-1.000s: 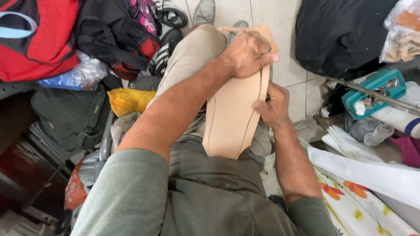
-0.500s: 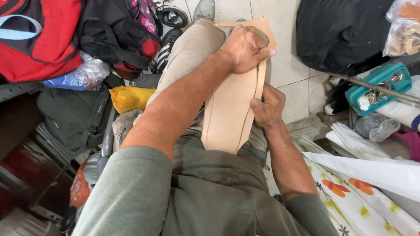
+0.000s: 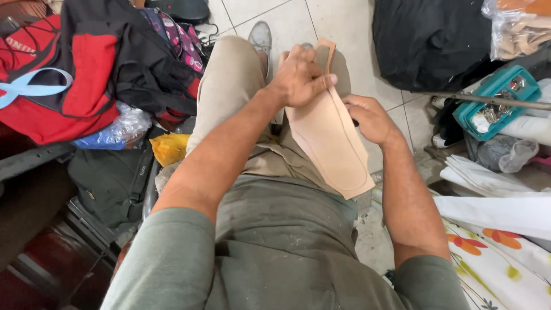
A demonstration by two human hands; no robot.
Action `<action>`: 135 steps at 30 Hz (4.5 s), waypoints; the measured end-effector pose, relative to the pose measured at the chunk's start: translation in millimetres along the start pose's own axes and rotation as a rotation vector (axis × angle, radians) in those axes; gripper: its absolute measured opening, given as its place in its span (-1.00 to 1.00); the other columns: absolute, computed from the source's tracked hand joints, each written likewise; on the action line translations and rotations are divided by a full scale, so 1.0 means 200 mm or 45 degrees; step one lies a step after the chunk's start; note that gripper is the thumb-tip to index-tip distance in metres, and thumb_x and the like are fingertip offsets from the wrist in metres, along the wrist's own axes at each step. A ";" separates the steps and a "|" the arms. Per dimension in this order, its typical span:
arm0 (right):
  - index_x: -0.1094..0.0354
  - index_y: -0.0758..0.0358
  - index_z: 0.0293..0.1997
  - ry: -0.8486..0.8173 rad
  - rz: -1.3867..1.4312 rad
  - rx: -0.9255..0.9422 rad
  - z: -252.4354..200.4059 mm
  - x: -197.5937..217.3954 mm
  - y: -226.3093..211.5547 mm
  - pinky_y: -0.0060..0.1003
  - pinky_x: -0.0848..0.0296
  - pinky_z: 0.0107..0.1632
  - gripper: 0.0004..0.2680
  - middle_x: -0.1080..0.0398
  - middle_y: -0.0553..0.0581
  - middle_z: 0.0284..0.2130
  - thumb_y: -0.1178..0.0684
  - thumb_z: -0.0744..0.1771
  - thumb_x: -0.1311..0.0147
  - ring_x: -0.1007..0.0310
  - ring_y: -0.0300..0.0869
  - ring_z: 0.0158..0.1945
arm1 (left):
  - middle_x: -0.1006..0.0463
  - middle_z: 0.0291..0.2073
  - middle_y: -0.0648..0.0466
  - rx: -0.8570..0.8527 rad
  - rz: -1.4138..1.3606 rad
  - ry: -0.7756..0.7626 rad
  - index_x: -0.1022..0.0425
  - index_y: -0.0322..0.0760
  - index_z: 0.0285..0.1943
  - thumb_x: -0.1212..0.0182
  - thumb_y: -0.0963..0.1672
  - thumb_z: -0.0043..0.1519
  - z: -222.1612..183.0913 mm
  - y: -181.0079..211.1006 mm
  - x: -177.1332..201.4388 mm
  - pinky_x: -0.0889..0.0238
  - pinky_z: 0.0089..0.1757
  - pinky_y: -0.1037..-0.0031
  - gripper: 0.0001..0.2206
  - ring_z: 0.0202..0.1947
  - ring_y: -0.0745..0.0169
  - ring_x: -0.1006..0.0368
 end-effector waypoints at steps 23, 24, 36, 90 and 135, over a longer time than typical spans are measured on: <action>-0.42 0.27 -0.12 0.075 -0.271 0.361 0.17 0.03 -0.06 -0.36 -0.25 -0.11 -0.77 -0.34 -0.05 -0.31 -0.08 0.47 0.06 -0.23 -0.32 -0.20 | -0.44 -0.43 0.40 0.069 -0.532 0.192 -0.45 0.09 -0.56 -0.08 0.23 0.20 0.05 0.00 0.06 0.22 0.03 0.22 -0.59 -0.11 0.45 -0.34; -0.39 0.26 -0.22 0.069 -0.274 0.379 0.18 0.03 -0.07 -0.37 -0.19 -0.20 -0.76 -0.24 -0.10 -0.41 -0.07 0.48 0.07 -0.14 -0.34 -0.29 | -0.50 -0.43 0.43 0.117 -0.546 0.123 -0.52 0.13 -0.57 -0.06 0.23 0.17 0.06 0.00 0.06 0.22 0.06 0.19 -0.59 -0.13 0.50 -0.39; -0.07 0.20 -0.43 0.499 -0.817 0.346 0.10 -0.21 -0.23 -0.01 -0.08 -0.32 -0.69 -0.18 0.15 -0.57 -0.08 0.49 0.20 -0.07 -0.05 -0.44 | -0.29 -0.63 0.27 0.216 -0.527 -0.301 -0.38 -0.10 -0.57 -0.46 -0.02 0.19 0.18 -0.13 0.05 -0.07 -0.46 0.42 -0.65 -0.53 0.42 -0.18; -0.44 0.37 -0.14 -0.201 -0.385 0.656 -0.40 -0.51 -0.45 -0.20 -0.26 -0.21 -0.76 -0.36 0.11 -0.45 0.04 0.46 0.15 -0.31 -0.08 -0.38 | -0.39 -0.54 0.09 -0.640 -0.181 0.466 -0.51 -0.25 -0.47 0.12 0.08 0.55 -0.42 0.23 0.19 0.09 0.28 -0.12 -0.43 -0.16 -0.01 -0.36; -0.37 0.55 0.08 -0.375 -0.153 0.970 -0.72 -0.41 -0.51 -0.11 -0.38 -0.27 -0.25 -0.28 0.21 -0.37 -0.46 0.07 -0.36 -0.40 0.03 -0.32 | -0.25 -0.76 0.21 -0.529 -0.143 0.034 -0.27 -0.05 -0.56 -0.46 0.16 0.13 -0.87 0.82 0.49 -0.23 -0.49 0.40 -0.51 -0.69 0.11 -0.36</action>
Point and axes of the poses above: each hand's wrist, its own z-axis towards the middle knuckle, its own x-axis out of the back of the hand, y = z × x, the point moved 6 cm from there along z, towards the middle knuckle
